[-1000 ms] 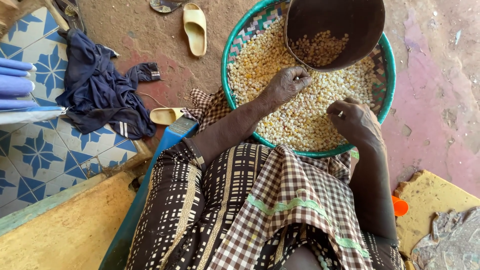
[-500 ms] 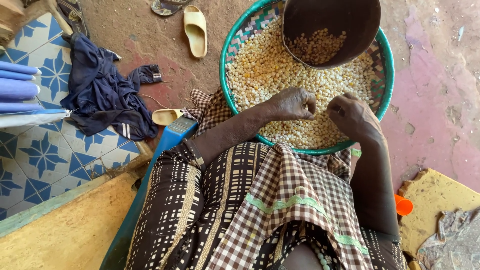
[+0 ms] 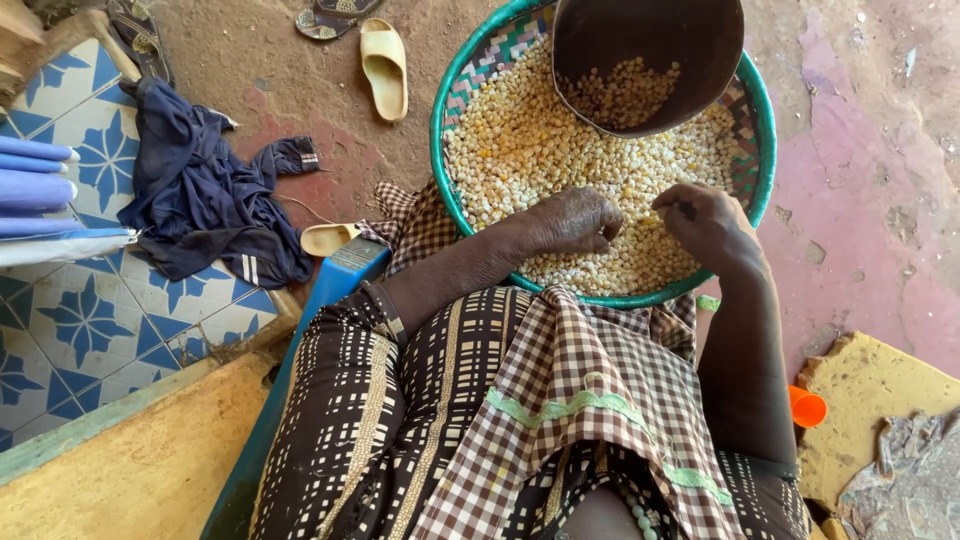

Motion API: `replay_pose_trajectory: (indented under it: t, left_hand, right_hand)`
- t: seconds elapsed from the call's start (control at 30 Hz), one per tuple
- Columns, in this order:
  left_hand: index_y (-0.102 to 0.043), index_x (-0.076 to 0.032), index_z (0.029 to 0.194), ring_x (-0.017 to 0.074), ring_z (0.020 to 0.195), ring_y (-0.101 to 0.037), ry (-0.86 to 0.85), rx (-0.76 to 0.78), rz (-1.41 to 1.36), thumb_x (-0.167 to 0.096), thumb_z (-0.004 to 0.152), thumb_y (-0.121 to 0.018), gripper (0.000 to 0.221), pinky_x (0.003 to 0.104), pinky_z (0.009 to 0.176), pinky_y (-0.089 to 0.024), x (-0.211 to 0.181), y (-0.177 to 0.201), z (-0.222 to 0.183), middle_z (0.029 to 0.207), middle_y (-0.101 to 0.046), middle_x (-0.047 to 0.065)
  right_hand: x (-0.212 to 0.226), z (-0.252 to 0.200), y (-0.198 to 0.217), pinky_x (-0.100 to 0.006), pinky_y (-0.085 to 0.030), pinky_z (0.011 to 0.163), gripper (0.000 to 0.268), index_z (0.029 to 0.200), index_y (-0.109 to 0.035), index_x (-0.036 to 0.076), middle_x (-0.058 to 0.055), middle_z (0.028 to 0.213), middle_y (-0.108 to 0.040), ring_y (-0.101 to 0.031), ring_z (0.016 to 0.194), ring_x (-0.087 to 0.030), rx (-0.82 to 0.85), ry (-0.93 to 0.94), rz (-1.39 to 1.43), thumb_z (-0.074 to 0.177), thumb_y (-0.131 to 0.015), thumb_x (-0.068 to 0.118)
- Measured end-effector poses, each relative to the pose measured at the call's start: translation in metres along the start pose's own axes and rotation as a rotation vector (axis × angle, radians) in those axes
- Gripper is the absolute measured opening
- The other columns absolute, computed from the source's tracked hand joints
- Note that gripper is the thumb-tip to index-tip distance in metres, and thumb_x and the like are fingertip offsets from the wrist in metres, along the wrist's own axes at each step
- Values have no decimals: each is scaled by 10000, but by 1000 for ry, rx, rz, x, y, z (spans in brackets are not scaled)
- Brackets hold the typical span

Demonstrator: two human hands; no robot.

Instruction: Manually sorting corn kernels by picking through a large basket and placing selected kernels into a smaller bowl.

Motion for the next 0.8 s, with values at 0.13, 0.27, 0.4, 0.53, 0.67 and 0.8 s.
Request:
replay_pose_trajectory:
  t: [0.13, 0.27, 0.4, 0.53, 0.67, 0.8]
  left_hand:
    - [-820, -234, 977, 357, 1063, -764, 34, 14, -5, -337, 879, -831, 142, 499, 957, -602, 7, -2, 0, 956, -809, 82]
    - [-820, -236, 963, 359, 1062, -763, 45, 26, -3, -350, 878, -831, 143, 504, 953, -605, 7, 1, 0, 963, -804, 86]
    - [-811, -180, 923, 370, 1014, -768, -20, -34, -37, -318, 887, -815, 143, 519, 930, -598, 13, 2, 0, 897, -795, 116]
    - [-796, -154, 951, 320, 953, -775, -31, -177, -335, -327, 981, -773, 178, 460, 911, -588, 26, -4, 9, 884, -791, 92]
    - [-756, -92, 975, 318, 934, -741, 20, -342, -614, -324, 1044, -687, 252, 463, 902, -575, 32, 7, 10, 864, -742, 112]
    - [-683, -58, 997, 129, 610, -632, 183, -447, -1042, -455, 1028, -662, 399, 208, 430, -452, 31, 6, 9, 733, -659, 85]
  right_hand:
    - [13, 2, -5, -590, -552, 837, 221, 1154, -819, 178, -179, 961, -751, -716, 952, -441, 18, 5, -138, 947, -745, 157]
    - [19, 1, -3, -595, -541, 860, 204, 1125, -806, 121, -199, 993, -728, -700, 972, -476, 61, -11, -182, 937, -738, 159]
    - [3, 6, -8, -599, -539, 841, 202, 1125, -782, 104, -205, 974, -717, -695, 964, -484, 38, 22, -160, 941, -746, 179]
    - [-20, 6, -6, -502, -524, 858, 216, 1173, -758, 186, -113, 990, -725, -699, 997, -307, -48, -40, 84, 991, -725, 297]
    - [-31, 18, -8, -317, -638, 731, 90, 1101, -576, 10, -189, 1067, -673, -716, 903, -195, -97, -47, 910, 1029, -597, 59]
    - [-2, 19, -5, -337, -604, 713, 279, 1263, -591, 5, -163, 1002, -664, -717, 839, -202, -49, -34, 707, 986, -611, 27]
Point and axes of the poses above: each hand's wrist, its own z-axis towards the middle knuckle, its own y-axis out of the back of the hand, x = y × z, the point moved 1 cm from there along z, towards the middle knuckle
